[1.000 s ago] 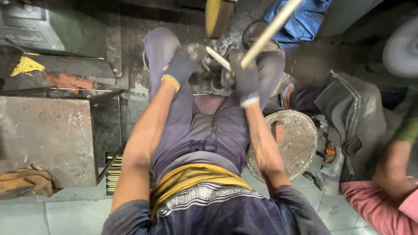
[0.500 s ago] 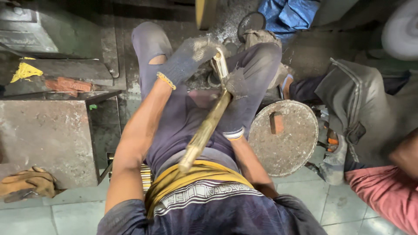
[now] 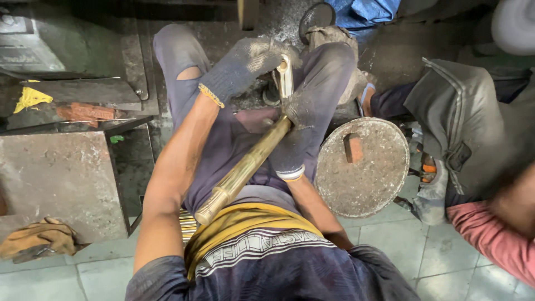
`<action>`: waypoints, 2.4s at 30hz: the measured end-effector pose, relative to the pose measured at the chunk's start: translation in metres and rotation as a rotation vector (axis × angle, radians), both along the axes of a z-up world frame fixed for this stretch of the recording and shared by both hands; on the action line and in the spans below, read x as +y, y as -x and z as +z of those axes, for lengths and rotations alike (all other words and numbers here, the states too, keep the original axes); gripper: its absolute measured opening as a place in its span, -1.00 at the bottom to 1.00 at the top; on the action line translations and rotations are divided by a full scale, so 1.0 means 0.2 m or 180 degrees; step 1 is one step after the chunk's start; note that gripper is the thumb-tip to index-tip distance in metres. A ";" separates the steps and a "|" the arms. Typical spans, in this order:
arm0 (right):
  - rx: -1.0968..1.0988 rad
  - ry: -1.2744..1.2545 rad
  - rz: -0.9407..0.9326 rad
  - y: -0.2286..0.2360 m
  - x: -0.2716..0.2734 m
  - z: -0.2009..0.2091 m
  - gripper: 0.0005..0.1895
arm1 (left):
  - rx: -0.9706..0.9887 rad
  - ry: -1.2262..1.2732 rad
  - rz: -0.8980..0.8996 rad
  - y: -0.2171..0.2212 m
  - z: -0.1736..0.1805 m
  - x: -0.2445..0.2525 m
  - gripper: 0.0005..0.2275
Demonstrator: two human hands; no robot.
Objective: The person sits on the floor and uses a bench grinder to smooth the edges of brass-colored metal rods. They hold the rods with gloved hands, rotating them to grind different sections against the spinning wheel.
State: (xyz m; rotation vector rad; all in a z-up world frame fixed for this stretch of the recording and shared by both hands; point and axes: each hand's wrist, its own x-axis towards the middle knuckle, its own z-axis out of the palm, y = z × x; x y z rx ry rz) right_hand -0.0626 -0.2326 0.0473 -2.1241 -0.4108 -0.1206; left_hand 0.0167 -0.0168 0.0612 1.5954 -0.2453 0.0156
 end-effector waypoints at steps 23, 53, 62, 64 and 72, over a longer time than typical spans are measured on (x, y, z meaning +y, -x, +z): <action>0.0035 0.4514 0.1541 -0.27 -2.09 0.43 -0.90 | -0.0319 -0.0613 0.0173 -0.01 -0.15 0.03 -0.71; 0.0692 0.0533 0.0890 -0.54 -0.03 -0.49 -0.59 | 0.1614 0.1554 0.1959 0.45 -0.01 0.05 -0.72; -0.0084 0.0770 0.1391 -0.78 0.11 -0.52 -0.65 | 0.1132 0.1208 0.1167 0.34 -0.26 0.27 -0.75; -0.0498 0.1155 0.1614 -0.82 0.13 -0.57 -0.69 | 0.1172 0.0592 0.1328 0.32 -0.30 0.30 -0.74; -0.0572 0.1350 0.1827 -0.91 0.17 -0.78 -0.76 | 0.1375 0.0704 0.1568 0.28 -0.38 0.31 -0.74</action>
